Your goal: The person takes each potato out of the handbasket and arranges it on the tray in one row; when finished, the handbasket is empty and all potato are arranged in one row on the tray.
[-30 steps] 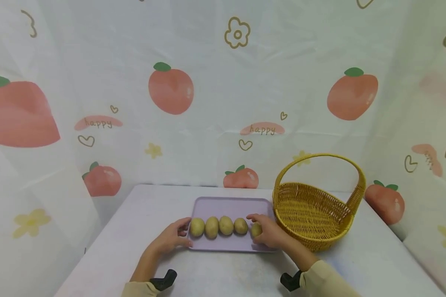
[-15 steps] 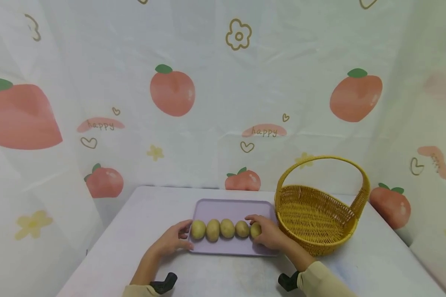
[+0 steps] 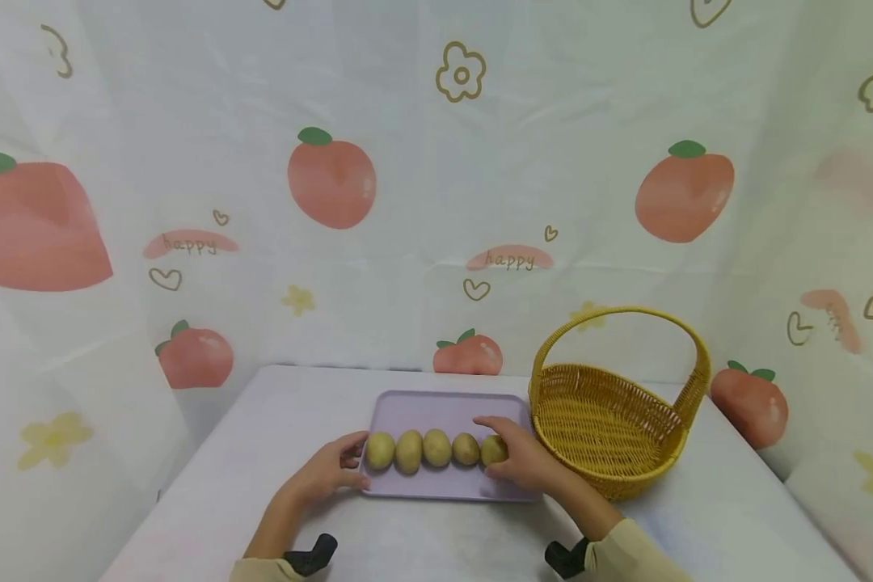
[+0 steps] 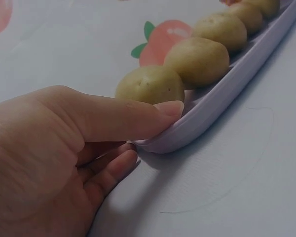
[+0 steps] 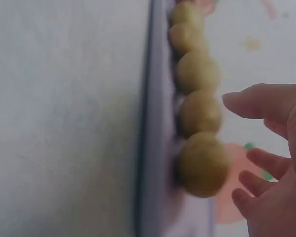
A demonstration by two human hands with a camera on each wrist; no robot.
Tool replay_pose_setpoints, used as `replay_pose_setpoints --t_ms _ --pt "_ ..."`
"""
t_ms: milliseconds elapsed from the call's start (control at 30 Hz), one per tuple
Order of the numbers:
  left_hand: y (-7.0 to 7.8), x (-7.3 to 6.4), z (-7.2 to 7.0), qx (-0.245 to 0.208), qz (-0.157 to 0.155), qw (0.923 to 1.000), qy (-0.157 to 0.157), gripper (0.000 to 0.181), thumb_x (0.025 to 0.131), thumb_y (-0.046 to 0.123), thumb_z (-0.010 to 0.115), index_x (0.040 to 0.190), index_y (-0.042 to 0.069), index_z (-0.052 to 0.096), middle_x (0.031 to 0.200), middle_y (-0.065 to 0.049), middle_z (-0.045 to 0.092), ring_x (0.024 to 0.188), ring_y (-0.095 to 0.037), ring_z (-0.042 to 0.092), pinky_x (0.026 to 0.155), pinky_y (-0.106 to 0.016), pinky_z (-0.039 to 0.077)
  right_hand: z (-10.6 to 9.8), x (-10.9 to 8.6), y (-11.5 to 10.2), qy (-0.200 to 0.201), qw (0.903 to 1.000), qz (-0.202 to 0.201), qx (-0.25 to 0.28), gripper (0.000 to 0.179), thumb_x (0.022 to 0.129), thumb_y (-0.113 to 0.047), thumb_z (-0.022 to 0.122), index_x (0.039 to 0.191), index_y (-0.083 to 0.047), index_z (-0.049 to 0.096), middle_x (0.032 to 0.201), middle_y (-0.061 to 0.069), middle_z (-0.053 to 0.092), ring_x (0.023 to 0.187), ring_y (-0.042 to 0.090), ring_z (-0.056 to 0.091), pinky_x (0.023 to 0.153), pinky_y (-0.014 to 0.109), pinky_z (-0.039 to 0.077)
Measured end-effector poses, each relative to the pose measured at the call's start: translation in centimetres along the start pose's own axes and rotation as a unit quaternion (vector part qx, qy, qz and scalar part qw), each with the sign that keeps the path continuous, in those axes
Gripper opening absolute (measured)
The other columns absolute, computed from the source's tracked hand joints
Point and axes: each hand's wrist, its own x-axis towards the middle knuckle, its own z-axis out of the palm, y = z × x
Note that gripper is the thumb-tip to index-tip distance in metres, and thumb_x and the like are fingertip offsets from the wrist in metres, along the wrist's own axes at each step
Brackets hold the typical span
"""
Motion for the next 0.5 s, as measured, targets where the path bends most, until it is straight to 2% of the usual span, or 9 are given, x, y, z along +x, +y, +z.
replay_pose_setpoints --t_ms 133,300,367,433,500 --pt "0.0 -0.3 -0.3 -0.011 0.001 0.9998 -0.015 0.084 0.076 0.009 0.081 0.141 -0.015 0.034 0.129 -0.034 0.051 0.113 -0.044 0.056 0.099 -0.053 0.044 -1.7 -1.6 -1.5 0.032 0.9988 -0.030 0.020 0.067 0.076 -0.002 0.079 0.136 -0.005 0.052 0.136 0.013 0.053 0.126 0.033 0.047 0.100 0.052 0.044" --pt "0.5 -1.2 -1.1 -0.010 -0.016 0.9997 -0.013 0.086 0.077 0.010 0.081 0.144 -0.012 0.032 0.137 -0.037 0.041 0.118 -0.050 0.050 0.099 -0.052 0.044 -4.5 -5.3 -1.9 0.083 0.9929 -0.066 0.054 0.059 0.078 0.001 0.077 0.132 -0.007 0.056 0.132 0.014 0.056 0.120 0.028 0.053 0.089 0.045 0.053" --pt "0.6 -1.6 -1.7 0.014 -0.021 0.9997 -0.001 0.085 0.077 0.014 0.081 0.145 -0.009 0.034 0.143 -0.034 0.036 0.123 -0.050 0.046 0.100 -0.053 0.043 -5.7 -6.9 -1.8 0.115 0.9901 -0.073 0.033 0.055 0.078 0.001 0.077 0.129 -0.009 0.059 0.127 0.013 0.059 0.114 0.023 0.057 0.084 0.042 0.056" --pt "0.6 -2.0 -2.3 0.062 -0.020 0.9977 0.018 0.083 0.077 0.018 0.081 0.144 -0.005 0.039 0.147 -0.029 0.034 0.126 -0.049 0.042 0.100 -0.054 0.042 -6.9 -8.5 -1.5 0.147 0.9871 -0.064 0.008 0.052 0.078 0.000 0.078 0.126 -0.011 0.062 0.122 0.010 0.063 0.110 0.017 0.060 0.080 0.038 0.057" --pt "0.3 -2.6 -3.0 0.132 -0.015 0.9904 0.040 0.078 0.077 0.022 0.081 0.142 0.000 0.045 0.148 -0.025 0.036 0.129 -0.048 0.039 0.102 -0.057 0.039 -8.0 -10.0 -1.0 0.177 0.9828 -0.048 -0.021 0.046 0.079 -0.001 0.078 0.122 -0.010 0.064 0.117 0.006 0.065 0.105 0.012 0.061 0.078 0.034 0.057"
